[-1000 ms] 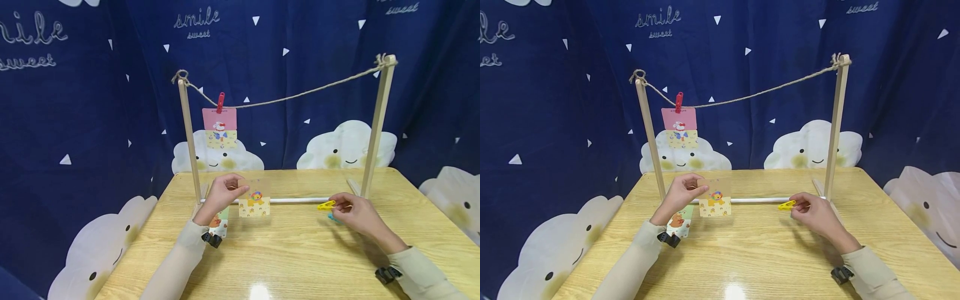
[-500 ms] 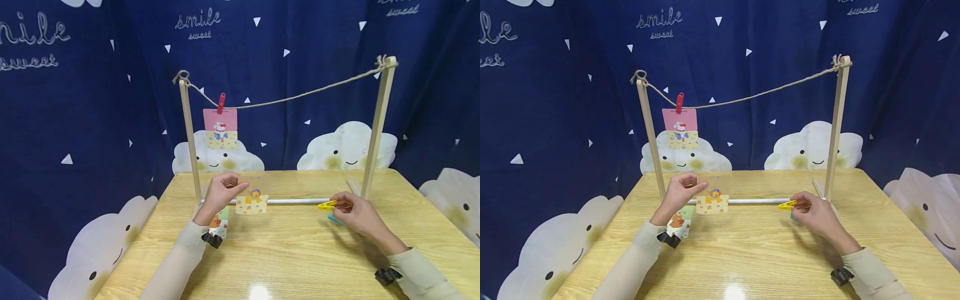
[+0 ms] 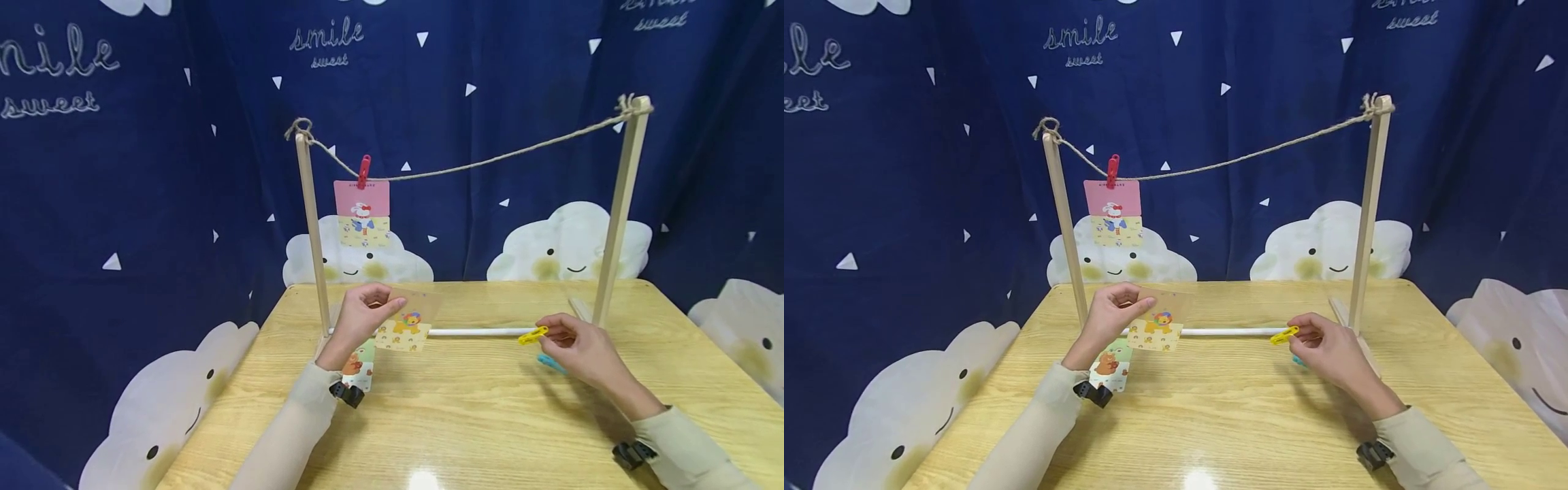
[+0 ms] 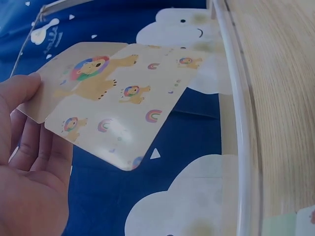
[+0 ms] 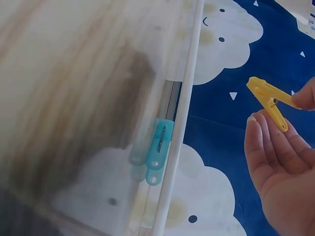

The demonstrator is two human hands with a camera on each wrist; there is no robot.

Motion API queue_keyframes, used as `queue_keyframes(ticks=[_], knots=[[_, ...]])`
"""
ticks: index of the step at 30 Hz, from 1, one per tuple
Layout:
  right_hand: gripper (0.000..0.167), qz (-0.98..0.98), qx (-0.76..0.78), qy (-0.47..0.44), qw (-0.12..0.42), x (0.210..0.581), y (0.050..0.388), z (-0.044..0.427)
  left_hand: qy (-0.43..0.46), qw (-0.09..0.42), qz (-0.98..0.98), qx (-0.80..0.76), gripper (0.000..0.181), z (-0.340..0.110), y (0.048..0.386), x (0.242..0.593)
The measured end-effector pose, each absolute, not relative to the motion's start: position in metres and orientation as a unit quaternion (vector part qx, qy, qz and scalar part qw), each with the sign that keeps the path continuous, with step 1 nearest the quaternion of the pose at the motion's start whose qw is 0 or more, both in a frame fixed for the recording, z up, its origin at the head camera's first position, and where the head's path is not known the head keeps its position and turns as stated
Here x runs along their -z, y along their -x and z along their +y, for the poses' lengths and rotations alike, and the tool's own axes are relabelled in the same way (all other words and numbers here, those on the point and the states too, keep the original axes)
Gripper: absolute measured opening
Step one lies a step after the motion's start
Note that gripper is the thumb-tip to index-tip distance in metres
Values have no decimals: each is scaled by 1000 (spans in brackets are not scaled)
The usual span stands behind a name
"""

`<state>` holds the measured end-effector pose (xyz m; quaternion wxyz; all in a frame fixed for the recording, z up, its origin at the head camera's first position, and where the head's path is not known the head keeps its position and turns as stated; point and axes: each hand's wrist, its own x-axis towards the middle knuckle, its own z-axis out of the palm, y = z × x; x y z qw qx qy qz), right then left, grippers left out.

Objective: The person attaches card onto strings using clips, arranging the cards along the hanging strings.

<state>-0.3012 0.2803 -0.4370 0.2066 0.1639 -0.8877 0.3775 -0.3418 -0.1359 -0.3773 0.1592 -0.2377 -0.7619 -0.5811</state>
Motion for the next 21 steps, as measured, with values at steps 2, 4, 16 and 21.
queue_keyframes(ticks=[2,4,16,21], knots=[[22,-888,-377,-164,208,435,301,279,241,162,-759,583,12,-137,342,377],[21,-887,-377,-165,209,433,301,278,241,164,-756,586,12,-137,342,376],[21,-882,-377,-183,214,425,304,275,244,173,-747,593,13,-131,344,371],[21,-885,-369,-179,218,420,304,272,249,180,-746,591,13,-128,344,368]])
